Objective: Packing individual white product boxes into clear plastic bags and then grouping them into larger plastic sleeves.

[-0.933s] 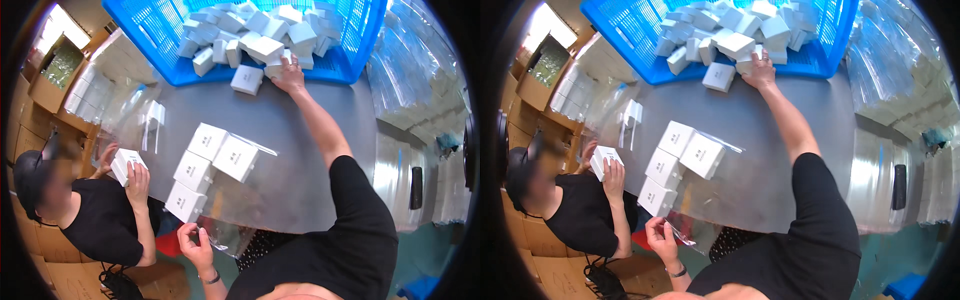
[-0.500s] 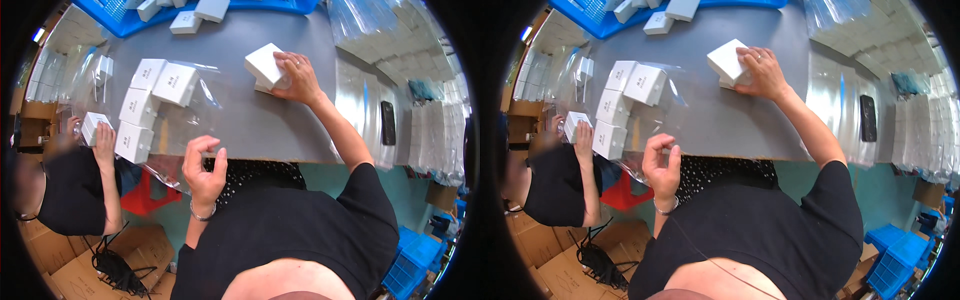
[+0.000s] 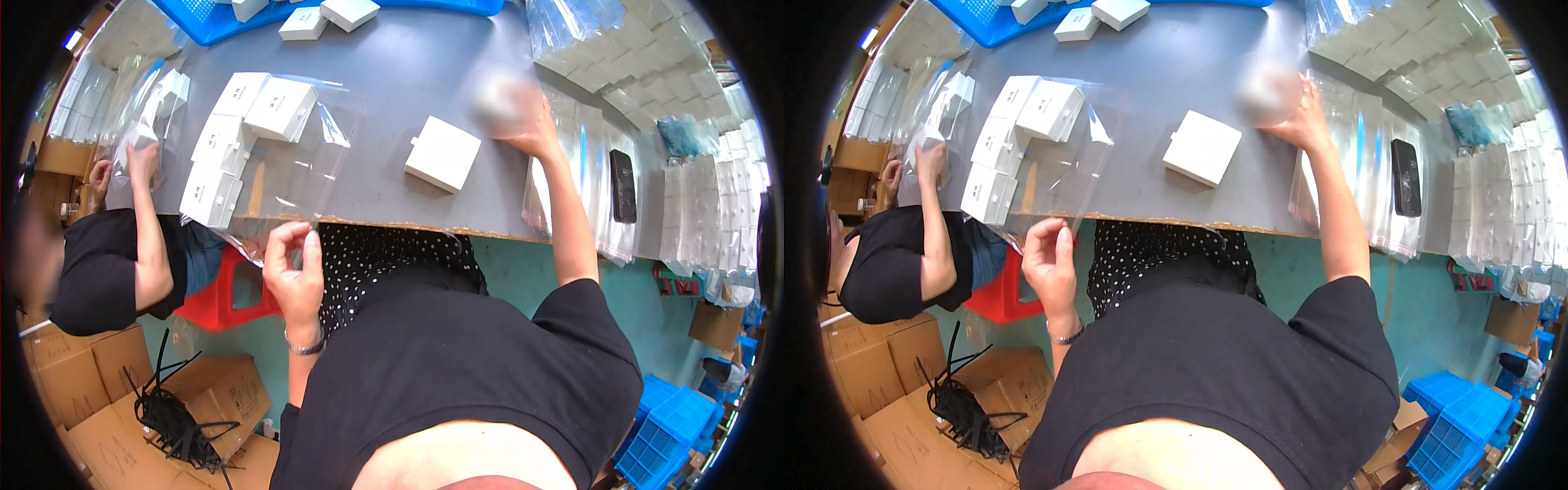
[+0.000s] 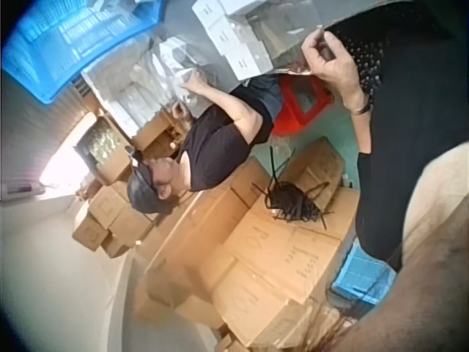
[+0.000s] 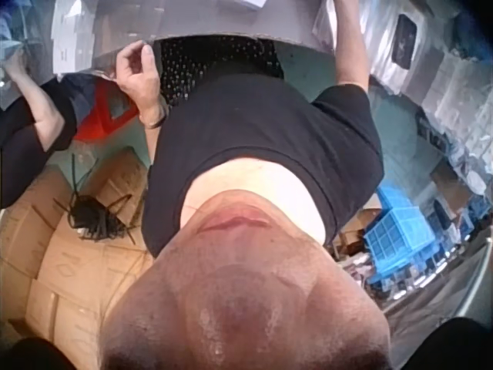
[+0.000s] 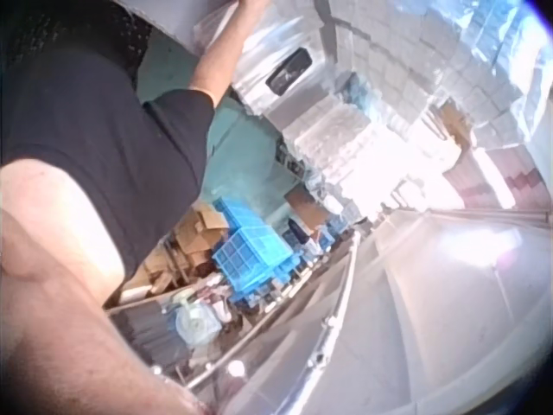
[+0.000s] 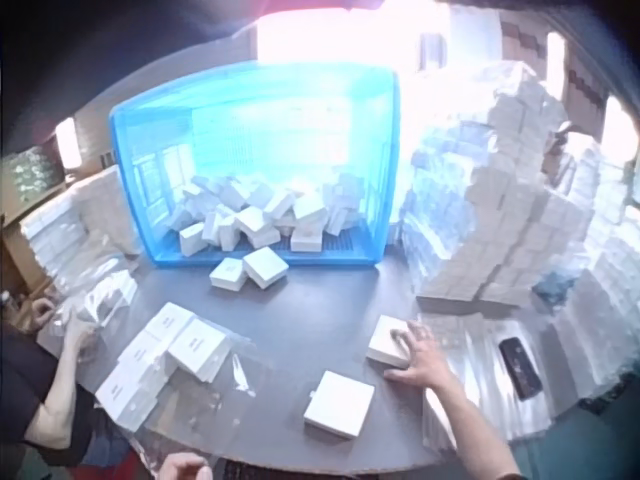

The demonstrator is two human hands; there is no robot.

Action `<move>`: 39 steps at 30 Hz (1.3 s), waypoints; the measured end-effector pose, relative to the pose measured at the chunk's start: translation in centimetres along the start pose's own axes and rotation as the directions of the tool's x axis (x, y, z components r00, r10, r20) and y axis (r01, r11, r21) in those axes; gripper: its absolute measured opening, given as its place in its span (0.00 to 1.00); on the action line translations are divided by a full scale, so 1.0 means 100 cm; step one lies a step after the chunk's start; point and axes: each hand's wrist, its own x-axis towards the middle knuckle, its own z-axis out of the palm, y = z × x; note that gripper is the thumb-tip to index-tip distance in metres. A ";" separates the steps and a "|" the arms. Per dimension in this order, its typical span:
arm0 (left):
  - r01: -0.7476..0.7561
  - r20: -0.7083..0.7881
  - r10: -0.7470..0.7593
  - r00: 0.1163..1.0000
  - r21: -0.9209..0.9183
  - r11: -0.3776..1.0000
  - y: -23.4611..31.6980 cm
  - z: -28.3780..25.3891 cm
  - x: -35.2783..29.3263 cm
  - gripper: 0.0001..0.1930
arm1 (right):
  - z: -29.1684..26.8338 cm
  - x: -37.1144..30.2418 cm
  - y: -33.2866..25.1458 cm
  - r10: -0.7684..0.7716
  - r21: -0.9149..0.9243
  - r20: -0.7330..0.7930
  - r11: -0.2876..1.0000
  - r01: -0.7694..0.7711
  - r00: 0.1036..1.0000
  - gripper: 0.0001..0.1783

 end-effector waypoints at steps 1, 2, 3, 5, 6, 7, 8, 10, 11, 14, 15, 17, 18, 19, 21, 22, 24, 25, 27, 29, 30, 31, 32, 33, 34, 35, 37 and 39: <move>-0.007 0.031 0.007 1.000 0.008 1.000 -0.002 0.007 0.004 0.08 | 0.003 0.007 0.006 0.034 0.038 -0.046 0.999 -0.032 0.998 0.44; -0.015 0.054 0.014 0.998 0.019 1.000 -0.002 0.019 0.008 0.10 | 0.000 0.009 0.003 0.029 0.038 -0.043 0.999 -0.028 0.999 0.44; -0.090 0.135 0.074 0.988 0.113 0.990 0.002 0.034 0.012 0.16 | -0.003 0.012 -0.001 0.085 0.033 -0.010 0.996 -0.084 0.996 0.43; -0.311 0.292 0.230 0.928 0.270 0.911 0.003 0.072 0.023 0.30 | 0.000 0.018 -0.009 0.154 -0.014 0.020 0.988 -0.154 0.988 0.42; -0.444 0.369 0.318 0.873 0.333 0.832 -0.007 0.091 0.027 0.37 | 0.003 0.019 -0.019 0.138 -0.018 0.021 0.990 -0.137 0.990 0.42; -0.462 0.403 0.322 0.856 0.320 0.827 -0.019 0.111 0.030 0.41 | 0.003 0.017 -0.032 0.123 0.052 0.062 0.991 -0.126 0.990 0.42; -0.483 0.442 0.330 0.834 0.298 0.823 -0.026 0.128 0.033 0.44 | 0.001 0.012 -0.041 0.114 0.116 0.100 0.985 -0.125 0.988 0.42; -0.476 0.483 0.297 0.824 0.305 0.825 -0.038 0.148 0.028 0.45 | 0.013 -0.007 -0.054 0.129 0.217 0.018 0.968 -0.129 0.992 0.43; -0.471 0.532 0.253 0.808 0.327 0.819 -0.040 0.155 0.029 0.45 | 0.019 -0.019 -0.062 0.127 0.204 -0.015 0.971 -0.121 0.992 0.42; -0.553 0.545 0.280 0.791 0.440 0.708 -0.042 0.137 0.032 0.44 | 0.005 -0.058 -0.087 0.156 0.206 -0.008 0.967 -0.151 0.988 0.42; -0.502 0.567 0.242 0.788 0.364 0.784 -0.040 0.126 0.034 0.35 | -0.005 -0.069 -0.090 0.150 0.207 0.002 0.967 -0.148 0.989 0.42; -0.532 0.633 0.245 0.734 0.311 0.788 -0.044 0.097 0.044 0.31 | -0.032 -0.083 -0.094 -0.067 0.243 0.180 0.970 0.021 0.981 0.42; -0.568 0.702 0.264 0.661 0.239 0.787 -0.044 0.088 0.047 0.30 | -0.038 -0.084 -0.086 -0.070 0.246 0.191 0.969 0.021 0.979 0.42; -0.496 0.674 0.282 0.683 0.145 0.856 -0.035 0.085 0.049 0.29 | -0.044 -0.083 -0.073 -0.230 0.450 0.246 0.887 0.099 0.942 0.42; -0.445 0.707 0.292 0.644 0.036 0.895 -0.048 0.077 0.062 0.26 | -0.054 -0.069 -0.073 -0.402 0.727 0.268 0.681 0.090 0.876 0.42; -0.390 0.734 0.319 0.599 -0.081 0.917 -0.052 0.077 0.067 0.23 | -0.053 -0.056 -0.078 -0.439 0.807 0.209 0.582 0.099 0.874 0.42; -0.420 0.684 0.351 0.640 -0.072 0.905 -0.048 0.078 0.070 0.17 | -0.039 -0.026 -0.082 -0.567 0.818 0.040 0.491 0.299 0.823 0.41; -0.421 0.658 0.361 0.661 -0.073 0.904 -0.050 0.078 0.074 0.15 | -0.038 -0.017 -0.090 -0.572 0.815 0.039 0.492 0.305 0.819 0.41; -0.386 0.577 0.364 0.731 -0.090 0.918 -0.058 0.078 0.076 0.11 | -0.039 0.001 -0.106 -0.559 0.858 0.056 0.451 0.247 0.827 0.38; -0.325 0.566 0.330 0.756 -0.113 0.939 -0.061 0.074 0.075 0.11 | -0.041 0.015 -0.112 -0.591 0.903 -0.027 0.332 0.274 0.806 0.37; -0.257 0.569 0.295 0.767 -0.149 0.955 -0.063 0.073 0.075 0.10 | -0.042 0.022 -0.113 -0.596 0.933 -0.102 0.220 0.284 0.797 0.36; -0.210 0.567 0.285 0.772 -0.196 0.958 -0.062 0.073 0.073 0.10 | -0.043 0.024 -0.115 -0.591 0.946 -0.115 0.179 0.269 0.798 0.34; -0.211 0.550 0.282 0.786 -0.189 0.959 -0.061 0.076 0.073 0.10 | -0.038 0.026 -0.119 -0.609 0.948 -0.116 0.169 0.270 0.785 0.34; -0.208 0.528 0.305 0.793 -0.237 0.949 -0.061 0.079 0.074 0.10 | -0.030 0.027 -0.122 -0.647 0.944 -0.077 0.197 0.264 0.758 0.34; -0.204 0.508 0.330 0.795 -0.288 0.936 -0.062 0.084 0.073 0.10 | -0.021 0.025 -0.124 -0.679 0.938 -0.035 0.232 0.259 0.733 0.34; -0.234 0.412 0.279 0.867 -0.157 0.960 -0.063 0.085 0.068 0.07 | -0.011 0.016 -0.128 -0.719 0.895 0.060 0.346 0.282 0.692 0.33; -0.318 0.252 0.307 0.918 0.002 0.948 -0.065 0.091 0.063 0.06 | -0.002 -0.001 -0.131 -0.696 0.816 0.123 0.476 0.327 0.707 0.32; -0.268 0.171 0.245 0.954 0.127 0.955 -0.069 0.094 0.055 0.15 | 0.001 0.000 -0.129 -0.682 0.821 0.119 0.476 0.315 0.721 0.32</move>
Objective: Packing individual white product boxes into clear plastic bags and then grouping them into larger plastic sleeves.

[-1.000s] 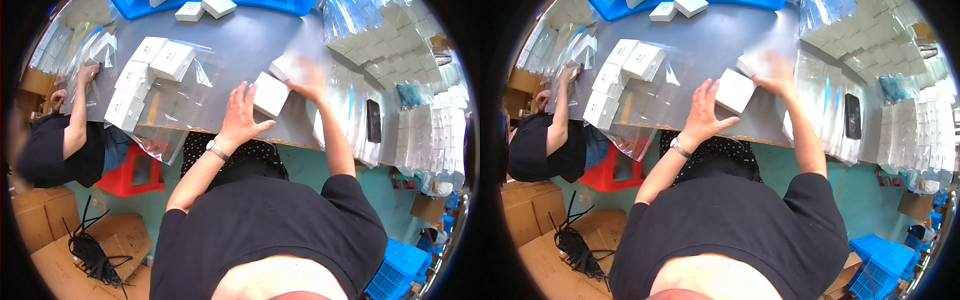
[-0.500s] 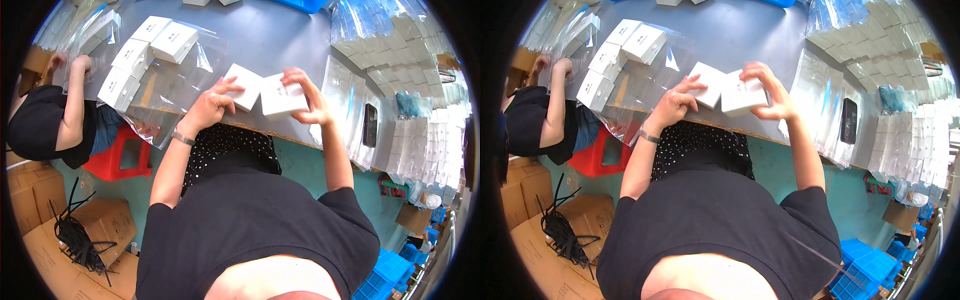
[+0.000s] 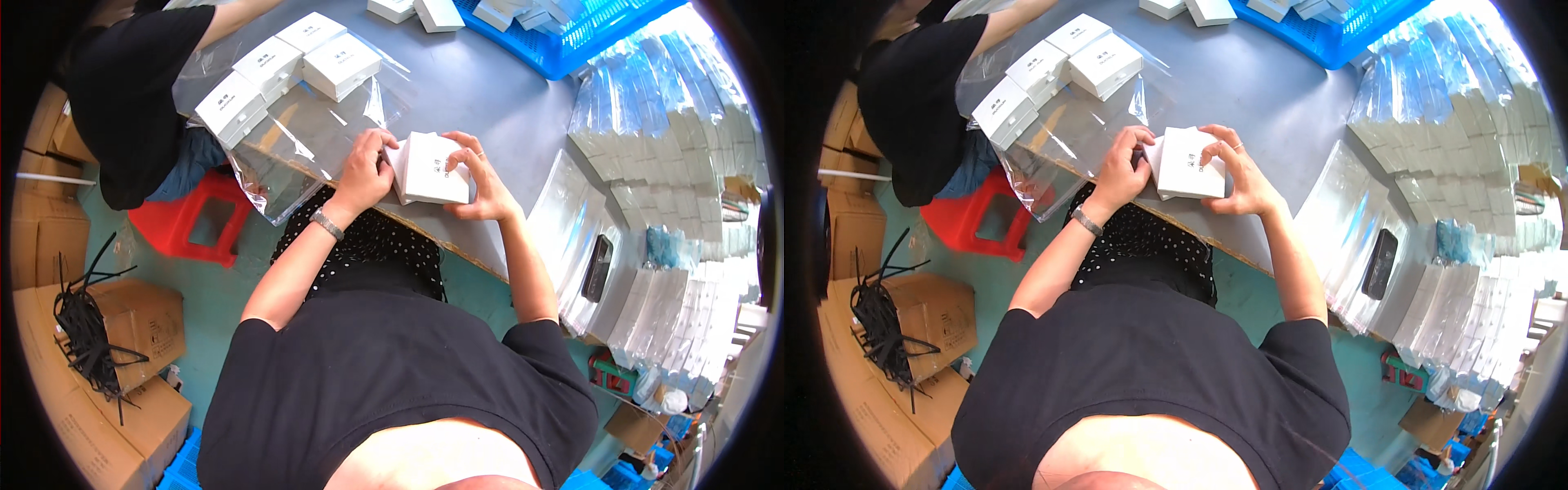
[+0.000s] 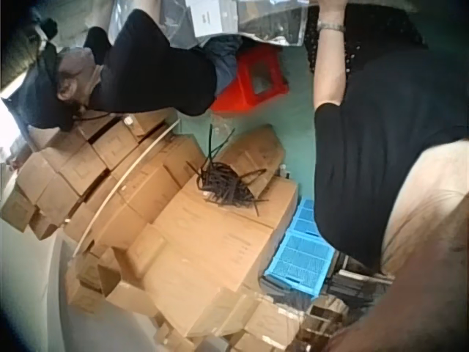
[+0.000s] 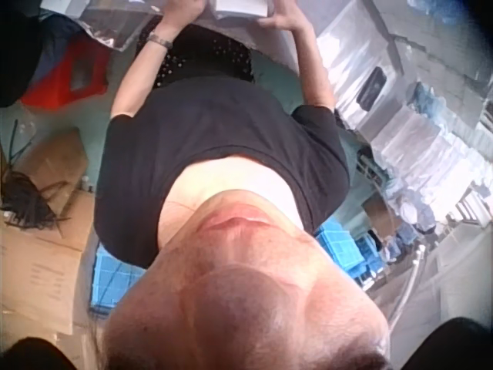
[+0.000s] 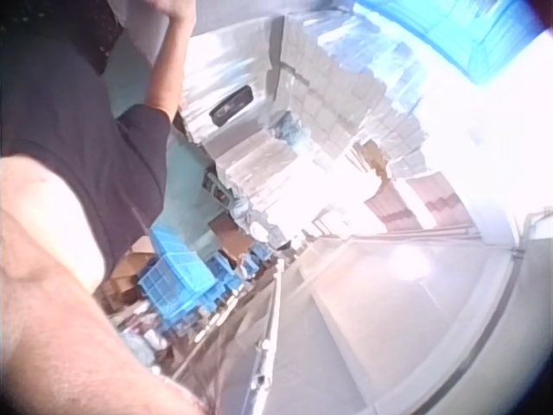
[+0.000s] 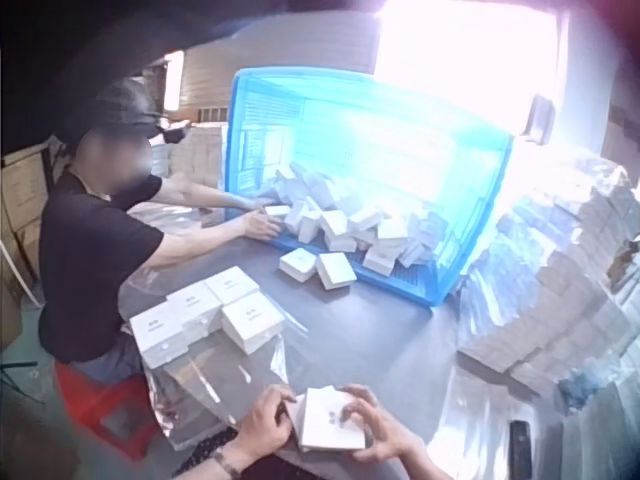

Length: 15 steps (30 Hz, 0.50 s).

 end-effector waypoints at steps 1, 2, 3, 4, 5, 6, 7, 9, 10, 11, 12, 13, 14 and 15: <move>0.010 -0.005 -0.010 1.000 0.002 1.000 0.000 -0.001 -0.002 0.15 | -0.003 0.002 -0.007 0.032 0.002 0.036 0.999 -0.033 0.999 0.32; 0.048 0.005 -0.048 0.999 -0.053 0.997 0.001 0.000 -0.002 0.15 | -0.005 0.004 -0.013 0.065 0.002 0.073 0.998 -0.066 0.995 0.32; 0.087 0.016 -0.086 0.996 -0.108 0.990 0.000 0.001 -0.001 0.16 | -0.007 0.008 -0.017 0.066 0.008 0.083 0.998 -0.067 0.994 0.32; 0.080 0.034 -0.077 0.997 -0.099 0.992 -0.002 0.002 0.002 0.17 | -0.012 0.013 -0.018 0.009 -0.073 0.082 0.997 -0.003 0.997 0.31; 0.085 0.030 -0.082 0.996 -0.098 0.992 -0.003 0.003 0.003 0.17 | -0.015 0.017 -0.017 -0.048 -0.153 0.086 0.986 0.061 0.995 0.31; 0.096 0.087 -0.089 0.992 -0.085 0.992 -0.005 0.003 0.002 0.17 | -0.012 0.020 -0.014 -0.103 -0.230 0.129 0.964 0.130 0.986 0.32; 0.102 0.142 -0.091 0.986 -0.077 0.992 -0.006 0.004 0.004 0.18 | -0.011 0.020 -0.012 -0.103 -0.232 0.136 0.964 0.133 0.985 0.32; 0.071 0.116 -0.062 0.991 -0.071 0.995 -0.007 0.006 0.004 0.20 | -0.009 0.018 -0.007 0.009 -0.057 0.145 0.998 -0.001 0.989 0.34; 0.080 0.146 -0.068 0.987 -0.080 0.994 -0.006 0.005 0.003 0.24 | -0.010 0.018 -0.006 0.010 -0.098 0.155 0.995 0.005 0.988 0.35; 0.089 0.177 -0.072 0.982 -0.088 0.992 -0.004 0.004 0.001 0.28 | -0.012 0.018 -0.006 0.005 -0.097 0.163 0.995 0.011 0.987 0.35; 0.091 0.170 -0.076 0.983 -0.086 0.992 -0.002 0.001 -0.003 0.28 | -0.014 0.019 -0.007 0.044 -0.127 0.124 0.992 -0.028 0.991 0.35; 0.013 0.159 -0.001 0.987 -0.076 0.997 0.002 -0.001 -0.008 0.36 | -0.014 0.018 -0.008 0.087 -0.155 0.079 0.985 -0.074 0.993 0.34; -0.065 0.151 0.075 0.986 -0.066 0.996 0.006 -0.005 -0.011 0.44 | -0.013 0.016 -0.010 0.088 -0.155 0.079 0.985 -0.075 0.993 0.34; -0.065 0.153 0.074 0.985 -0.068 0.996 0.010 -0.009 -0.013 0.44 | -0.012 0.013 -0.013 0.091 -0.174 0.051 0.981 -0.081 0.995 0.34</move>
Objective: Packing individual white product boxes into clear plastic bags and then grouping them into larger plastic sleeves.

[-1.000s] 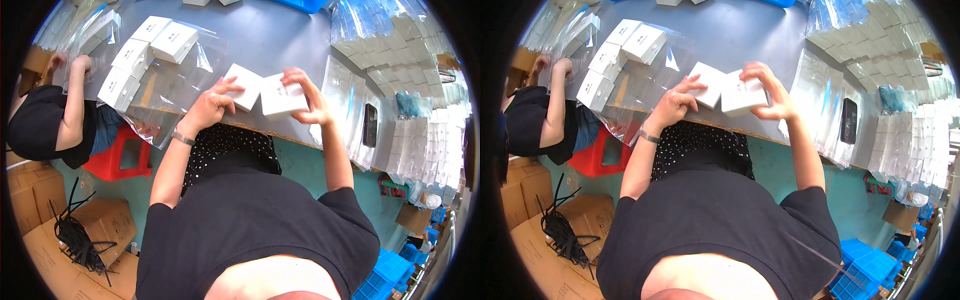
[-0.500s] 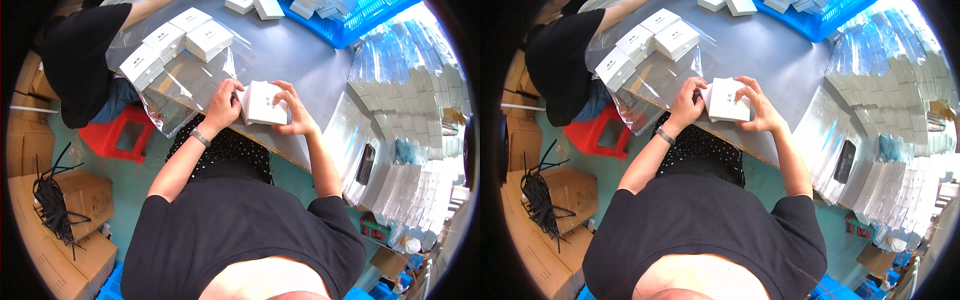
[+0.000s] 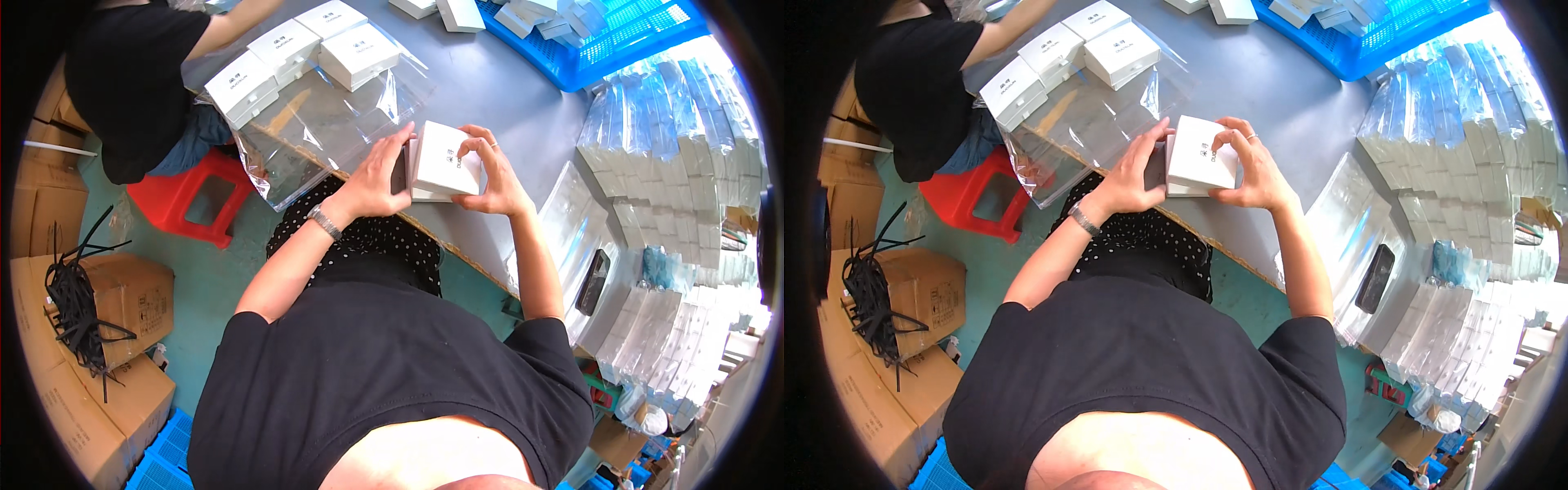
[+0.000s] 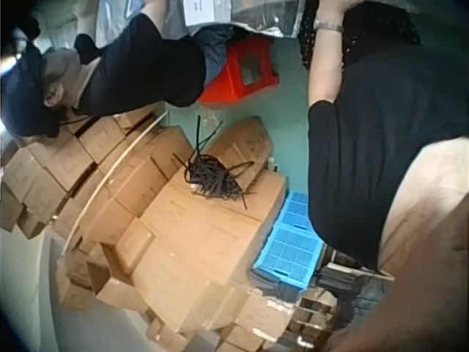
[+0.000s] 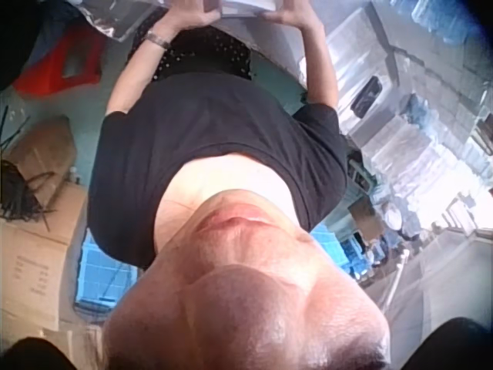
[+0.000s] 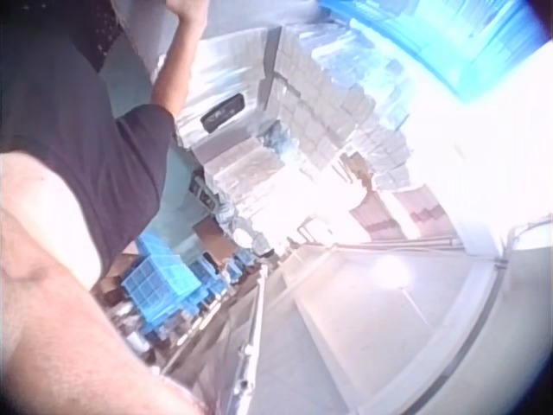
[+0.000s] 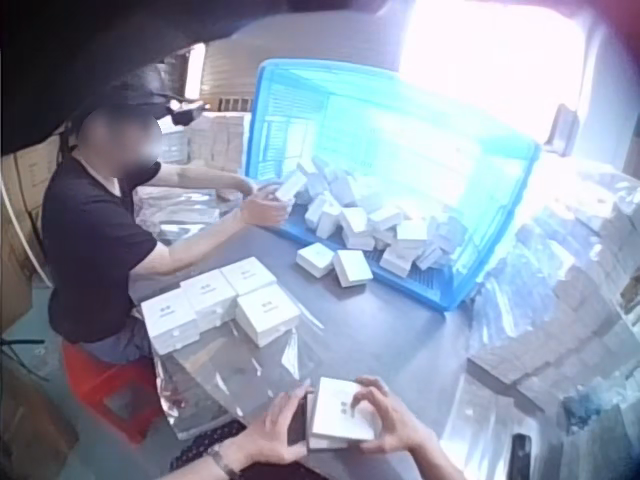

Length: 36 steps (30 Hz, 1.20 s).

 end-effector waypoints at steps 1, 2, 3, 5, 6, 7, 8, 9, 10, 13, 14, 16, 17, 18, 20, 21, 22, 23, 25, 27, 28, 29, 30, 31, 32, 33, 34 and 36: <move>-0.039 0.082 0.036 0.996 0.028 0.999 0.005 -0.005 -0.002 0.51 | 0.001 -0.004 -0.002 0.010 -0.019 -0.027 1.000 -0.011 1.000 0.34; -0.081 0.166 0.071 0.984 0.051 0.995 0.008 -0.006 -0.004 0.58 | 0.002 -0.008 0.000 0.016 -0.019 -0.029 1.000 -0.017 0.999 0.34; -0.095 0.175 0.083 0.981 0.059 0.994 0.009 -0.004 -0.005 0.62 | 0.001 -0.014 0.003 -0.027 0.002 -0.100 1.000 0.027 0.995 0.34; -0.069 0.144 0.059 0.988 0.070 0.995 0.004 0.005 -0.008 0.63 | -0.002 -0.019 0.000 -0.087 0.027 -0.114 0.996 0.090 0.990 0.35; -0.050 0.113 0.040 0.993 0.081 0.996 0.001 0.008 -0.008 0.64 | 0.002 -0.018 0.000 -0.087 0.030 -0.110 0.995 0.091 0.990 0.35; -0.066 0.150 0.054 0.987 0.080 0.995 0.000 0.006 -0.004 0.65 | 0.006 -0.018 0.000 -0.077 0.015 -0.043 0.997 0.078 0.996 0.35; -0.066 0.151 0.053 0.987 0.079 0.995 -0.005 0.005 -0.003 0.65 | 0.009 -0.017 -0.002 -0.068 0.000 0.025 0.998 0.068 0.997 0.35; -0.056 0.173 0.041 0.984 0.083 0.995 -0.011 0.004 -0.003 0.65 | 0.007 -0.015 -0.006 -0.038 -0.006 0.053 0.999 0.038 0.998 0.37; -0.051 0.194 0.033 0.980 0.088 0.995 -0.009 0.000 0.000 0.66 | 0.007 -0.013 -0.005 -0.041 -0.008 0.052 0.999 0.042 0.998 0.37; -0.085 0.161 0.057 0.985 0.174 0.981 0.008 -0.014 -0.004 0.53 | 0.010 -0.008 -0.004 -0.144 -0.095 0.017 0.985 0.145 0.989 0.38; -0.157 0.151 0.115 0.982 0.306 0.939 0.014 -0.020 -0.007 0.47 | 0.015 -0.012 -0.002 -0.077 -0.128 -0.045 0.989 0.071 0.996 0.39; -0.150 -0.070 0.203 0.977 0.452 0.879 0.025 -0.040 -0.018 0.33 | 0.023 -0.015 -0.002 -0.028 -0.148 -0.114 0.989 0.011 0.993 0.40; -0.025 -0.161 0.150 0.976 0.600 0.800 0.032 -0.051 -0.023 0.34 | 0.026 -0.017 -0.002 -0.004 -0.095 -0.160 0.995 -0.012 0.987 0.41; 0.108 -0.256 0.115 0.960 0.716 0.690 0.036 -0.062 -0.025 0.35 | 0.029 -0.016 0.001 0.024 -0.040 -0.206 0.999 -0.033 0.978 0.41; 0.344 -0.384 -0.022 0.923 0.797 0.496 0.026 -0.079 -0.029 0.35 | 0.039 -0.006 0.001 0.023 0.059 -0.198 0.998 -0.011 0.980 0.42; 0.369 -0.371 -0.073 0.926 0.842 0.393 0.017 -0.094 -0.032 0.37 | 0.043 0.003 -0.009 0.027 0.161 -0.194 0.987 0.005 0.981 0.42; 0.340 -0.354 -0.020 0.935 0.880 0.332 0.005 -0.105 -0.032 0.30 | 0.047 0.013 -0.015 0.028 0.255 -0.189 0.967 0.021 0.981 0.42; 0.334 -0.352 -0.022 0.936 0.863 0.378 -0.002 -0.116 -0.032 0.23 | 0.049 0.023 -0.019 0.003 0.255 -0.145 0.966 0.034 0.989 0.43; 0.335 -0.396 0.021 0.918 0.802 0.495 -0.005 -0.129 -0.028 0.12 | 0.061 0.039 -0.032 -0.030 0.287 -0.136 0.955 0.069 0.990 0.43; 0.342 -0.496 0.076 0.865 0.695 0.633 0.004 -0.130 -0.017 0.05 | 0.071 0.058 -0.040 -0.080 0.320 -0.093 0.941 0.106 0.992 0.43; 0.343 -0.521 0.054 0.852 0.633 0.694 0.008 -0.129 -0.012 0.05 | 0.077 0.068 -0.043 -0.080 0.323 -0.113 0.940 0.112 0.990 0.43; 0.352 -0.531 -0.010 0.848 0.549 0.758 0.013 -0.131 -0.010 0.05 | 0.083 0.079 -0.047 -0.112 0.330 -0.108 0.933 0.142 0.988 0.43; 0.363 -0.532 -0.076 0.843 0.458 0.812 0.018 -0.132 -0.009 0.06 | 0.090 0.090 -0.052 -0.143 0.337 -0.104 0.926 0.170 0.984 0.43; 0.300 -0.539 0.047 0.841 0.536 0.789 0.021 -0.131 -0.007 0.07 | 0.098 0.101 -0.056 -0.117 0.329 -0.128 0.932 0.153 0.985 0.43; 0.263 -0.540 0.146 0.829 0.608 0.749 0.022 -0.129 -0.007 0.06 | 0.106 0.110 -0.061 -0.081 0.278 -0.211 0.950 0.140 0.974 0.43; 0.276 -0.538 0.156 0.829 0.635 0.721 0.022 -0.129 -0.008 0.06 | 0.110 0.119 -0.065 -0.021 0.218 -0.243 0.973 0.076 0.970 0.43; 0.290 -0.537 0.166 0.827 0.661 0.692 0.021 -0.130 -0.010 0.06 | 0.112 0.127 -0.069 0.037 0.159 -0.276 0.987 0.007 0.960 0.43; 0.319 -0.545 0.173 0.821 0.687 0.653 0.020 -0.125 -0.019 0.08 | 0.109 0.134 -0.069 0.081 0.237 -0.264 0.971 -0.017 0.961 0.42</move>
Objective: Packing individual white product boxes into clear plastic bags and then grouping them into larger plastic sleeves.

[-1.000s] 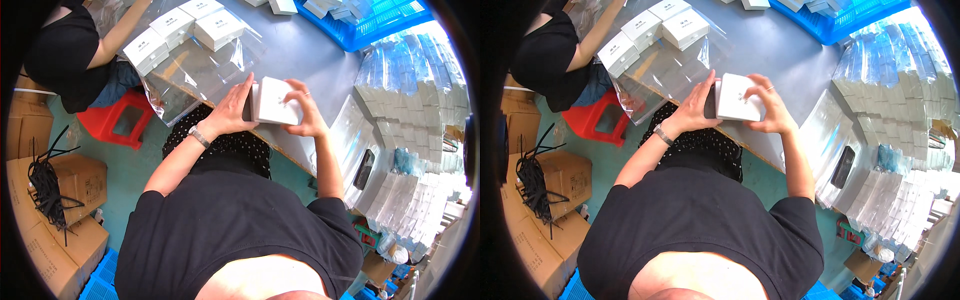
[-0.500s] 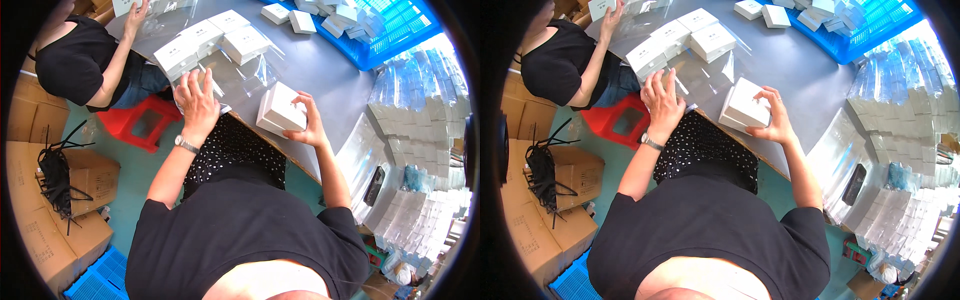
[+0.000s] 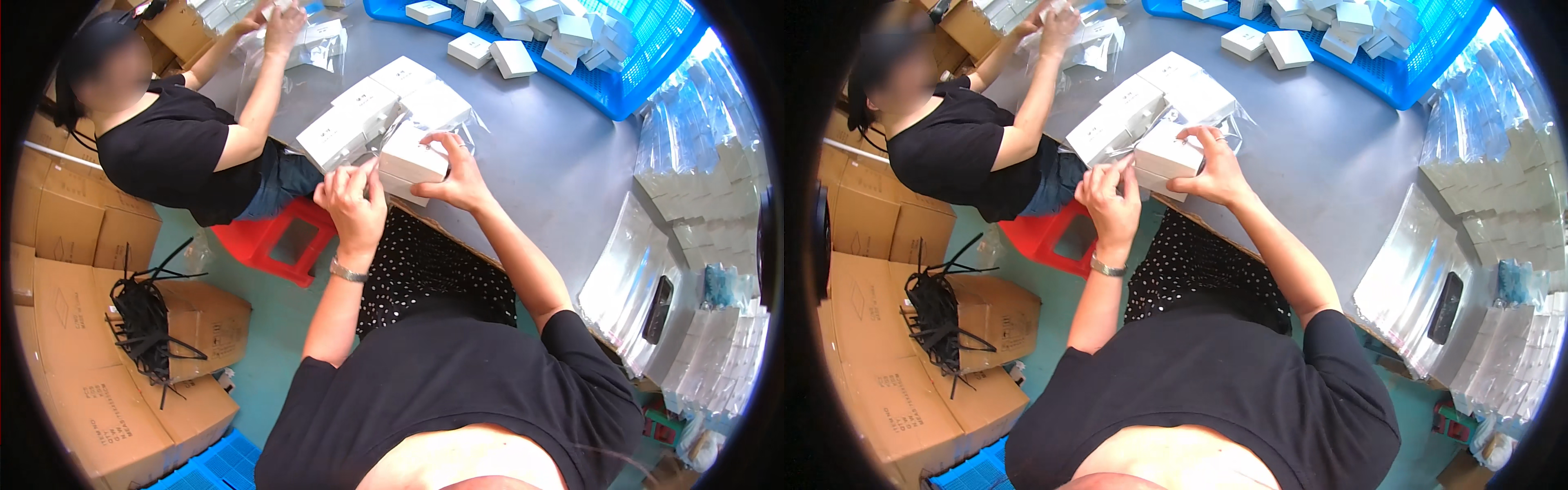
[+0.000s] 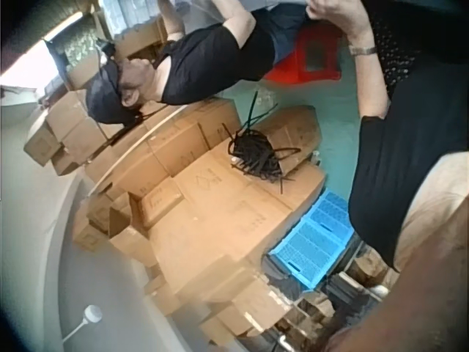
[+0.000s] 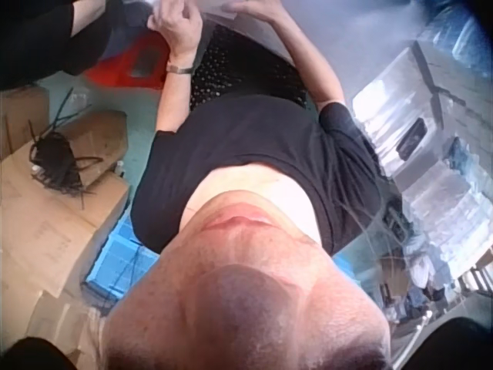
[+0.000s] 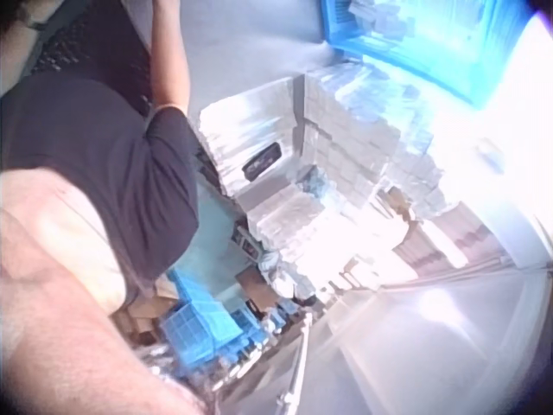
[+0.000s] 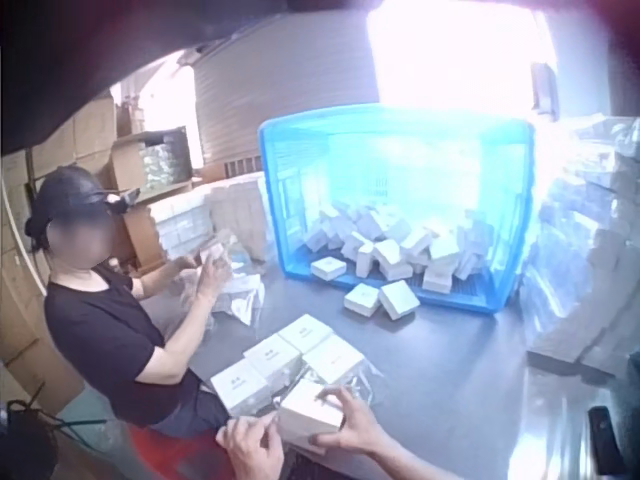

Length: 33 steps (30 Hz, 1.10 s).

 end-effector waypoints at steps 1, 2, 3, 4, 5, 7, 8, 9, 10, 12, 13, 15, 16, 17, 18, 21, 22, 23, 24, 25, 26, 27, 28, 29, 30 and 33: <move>-0.001 0.002 0.001 1.000 0.041 0.999 0.002 0.000 -0.004 0.11 | -0.004 0.003 0.002 0.046 0.057 0.011 0.997 -0.046 0.999 0.42; 0.051 0.005 -0.051 0.999 0.002 0.999 0.000 -0.002 -0.009 0.12 | -0.007 0.002 0.002 0.047 0.063 0.003 0.997 -0.047 0.999 0.42; 0.100 -0.004 -0.101 0.995 -0.043 0.994 -0.007 -0.001 -0.014 0.12 | -0.011 -0.002 0.004 0.038 0.029 -0.036 0.999 -0.037 0.999 0.42; 0.154 -0.008 -0.155 0.988 -0.089 0.984 -0.011 -0.002 -0.019 0.11 | -0.015 -0.006 0.006 0.031 -0.009 -0.070 0.999 -0.032 0.997 0.41; 0.308 0.070 -0.299 0.952 -0.214 0.927 -0.015 -0.005 -0.023 0.11 | -0.019 -0.010 0.007 0.102 0.032 -0.112 0.995 -0.099 0.988 0.41; 0.467 0.197 -0.425 0.883 -0.297 0.833 -0.017 -0.012 -0.028 0.12 | -0.019 -0.016 0.005 0.173 0.093 -0.193 0.983 -0.158 0.966 0.41; 0.471 0.205 -0.426 0.881 -0.296 0.831 -0.016 -0.013 -0.030 0.12 | -0.020 -0.020 0.003 0.239 0.154 -0.267 0.967 -0.204 0.933 0.41; 0.409 0.216 -0.359 0.908 -0.275 0.870 -0.013 -0.013 -0.033 0.12 | -0.016 -0.022 -0.001 0.114 -0.041 -0.303 0.990 -0.132 0.946 0.41; 0.339 0.225 -0.286 0.931 -0.254 0.906 -0.012 -0.014 -0.034 0.13 | -0.014 -0.023 -0.001 0.119 -0.039 -0.305 0.990 -0.137 0.945 0.41; 0.245 0.243 -0.207 0.948 -0.141 0.959 -0.008 -0.016 -0.038 0.16 | -0.010 -0.026 0.000 -0.118 -0.039 -0.077 0.993 0.115 0.990 0.41; 0.260 0.229 -0.222 0.948 -0.151 0.954 -0.006 -0.017 -0.042 0.17 | -0.009 -0.029 -0.008 -0.074 0.108 0.000 0.991 0.073 0.997 0.41; 0.216 0.222 -0.184 0.958 -0.131 0.967 -0.015 -0.016 -0.049 0.17 | -0.007 -0.027 -0.008 0.019 0.225 -0.014 0.974 -0.015 1.000 0.41; 0.217 0.229 -0.184 0.956 -0.128 0.968 -0.016 -0.016 -0.054 0.17 | -0.007 -0.026 -0.006 0.108 0.335 -0.019 0.937 -0.096 0.994 0.41; 0.257 0.213 -0.209 0.954 -0.227 0.939 -0.016 -0.016 -0.058 0.17 | -0.009 -0.022 -0.003 0.014 0.100 -0.134 0.995 0.000 0.991 0.41; 0.291 0.200 -0.235 0.951 -0.325 0.900 -0.016 -0.017 -0.061 0.16 | -0.009 -0.020 0.006 -0.123 -0.111 -0.183 0.988 0.104 0.975 0.41; 0.091 0.101 -0.065 0.993 -0.277 0.957 -0.016 -0.023 -0.055 0.13 | -0.014 -0.028 0.018 -0.125 -0.252 -0.101 0.963 0.096 0.987 0.40; 0.030 0.088 -0.006 0.996 -0.281 0.959 -0.014 -0.026 -0.055 0.12 | -0.016 -0.034 0.016 -0.137 -0.185 -0.033 0.974 0.128 0.990 0.40; 0.018 0.106 0.016 0.994 -0.307 0.951 -0.016 -0.026 -0.055 0.13 | -0.017 -0.038 0.014 -0.153 -0.114 0.034 0.981 0.155 0.988 0.40; -0.036 0.153 0.077 0.985 -0.253 0.967 -0.017 -0.028 -0.052 0.17 | -0.015 -0.039 0.014 -0.151 -0.112 0.033 0.982 0.153 0.988 0.40; -0.051 0.216 0.092 0.972 -0.188 0.981 -0.014 -0.030 -0.047 0.18 | -0.012 -0.038 0.012 -0.176 -0.123 0.061 0.976 0.182 0.983 0.40; -0.069 0.279 0.101 0.955 -0.123 0.990 -0.013 -0.032 -0.044 0.20 | -0.009 -0.037 0.011 -0.200 -0.131 0.091 0.969 0.211 0.976 0.40; -0.071 0.283 0.104 0.954 -0.123 0.990 -0.015 -0.031 -0.045 0.20 | -0.006 -0.033 0.012 -0.190 -0.119 0.105 0.972 0.202 0.976 0.40; -0.124 0.281 0.137 0.950 -0.063 0.990 -0.019 -0.028 -0.044 0.22 | 0.000 -0.027 0.012 -0.189 -0.117 0.094 0.973 0.200 0.977 0.40; -0.174 0.281 0.169 0.945 -0.007 0.985 -0.020 -0.025 -0.043 0.24 | 0.010 -0.020 0.014 -0.160 -0.206 -0.037 0.967 0.149 0.986 0.40; -0.182 0.287 0.179 0.941 -0.014 0.983 -0.018 -0.022 -0.041 0.24 | 0.019 -0.013 0.020 -0.137 -0.287 -0.170 0.954 0.083 0.976 0.40; -0.169 0.317 0.191 0.929 -0.095 0.981 0.007 -0.012 -0.037 0.30 | 0.044 0.008 0.034 -0.223 -0.435 -0.358 0.899 0.050 0.907 0.41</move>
